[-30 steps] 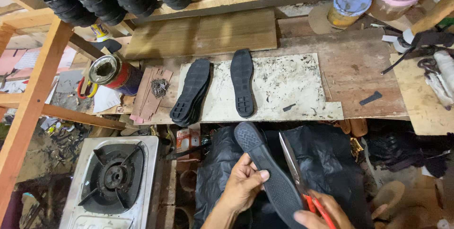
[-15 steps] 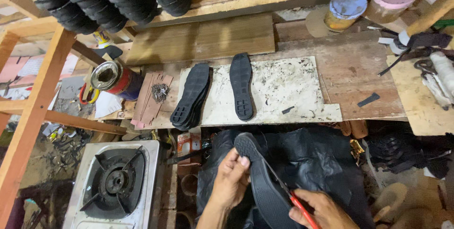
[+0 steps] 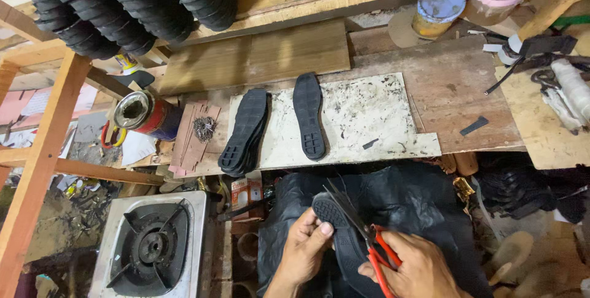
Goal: The person holds a black rubber shoe sole in one hand and trims excess rubber from its edge using red-handled scissors, rotating the sole to work around the perimeter. Trimmed soles are placed on the workbench alongside other finished soles, and the person picks up the next sole to continue trimming.
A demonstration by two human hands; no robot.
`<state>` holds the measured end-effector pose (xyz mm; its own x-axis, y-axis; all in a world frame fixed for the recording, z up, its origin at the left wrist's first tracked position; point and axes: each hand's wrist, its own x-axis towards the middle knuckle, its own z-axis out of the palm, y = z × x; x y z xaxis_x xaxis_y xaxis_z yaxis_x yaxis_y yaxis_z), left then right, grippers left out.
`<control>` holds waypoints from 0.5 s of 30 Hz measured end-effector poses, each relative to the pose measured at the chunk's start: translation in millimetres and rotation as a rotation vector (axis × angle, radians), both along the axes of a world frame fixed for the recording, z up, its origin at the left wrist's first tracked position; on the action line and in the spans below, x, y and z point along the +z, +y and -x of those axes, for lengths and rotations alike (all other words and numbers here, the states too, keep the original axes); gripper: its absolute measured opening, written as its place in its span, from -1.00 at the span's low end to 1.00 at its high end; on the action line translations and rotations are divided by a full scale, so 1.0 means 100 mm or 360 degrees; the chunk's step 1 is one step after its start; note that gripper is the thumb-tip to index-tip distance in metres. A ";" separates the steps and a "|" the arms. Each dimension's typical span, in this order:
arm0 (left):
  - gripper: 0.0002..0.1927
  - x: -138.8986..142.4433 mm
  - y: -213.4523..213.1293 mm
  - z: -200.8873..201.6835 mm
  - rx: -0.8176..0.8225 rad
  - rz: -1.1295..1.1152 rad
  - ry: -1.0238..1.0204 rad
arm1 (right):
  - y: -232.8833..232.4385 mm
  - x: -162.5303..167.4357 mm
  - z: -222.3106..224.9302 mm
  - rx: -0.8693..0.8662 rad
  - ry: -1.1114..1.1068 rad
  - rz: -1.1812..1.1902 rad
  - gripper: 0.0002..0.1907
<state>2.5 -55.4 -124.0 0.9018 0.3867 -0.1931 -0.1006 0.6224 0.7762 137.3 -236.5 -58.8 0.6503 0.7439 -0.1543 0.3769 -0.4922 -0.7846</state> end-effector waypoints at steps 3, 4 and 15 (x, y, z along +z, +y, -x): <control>-0.61 0.05 0.11 0.05 -0.0058 -0.0318 -0.0011 | -0.12 -0.13 -0.06 0.0144 -0.0194 -0.0332 -0.25; -0.61 0.07 0.16 0.07 -0.0085 -0.0451 0.0025 | -0.18 -0.17 -0.09 0.0157 -0.0169 -0.0266 -0.27; -0.52 0.55 0.33 0.11 -0.0298 -0.0901 0.0037 | -0.30 -0.17 -0.27 0.0357 -0.0464 -0.0412 -0.18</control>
<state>-8.3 -21.9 -68.6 0.9626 0.2698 -0.0240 -0.0080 0.1169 0.9931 164.5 -266.7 -75.7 0.4570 0.8615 0.2213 0.6754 -0.1742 -0.7166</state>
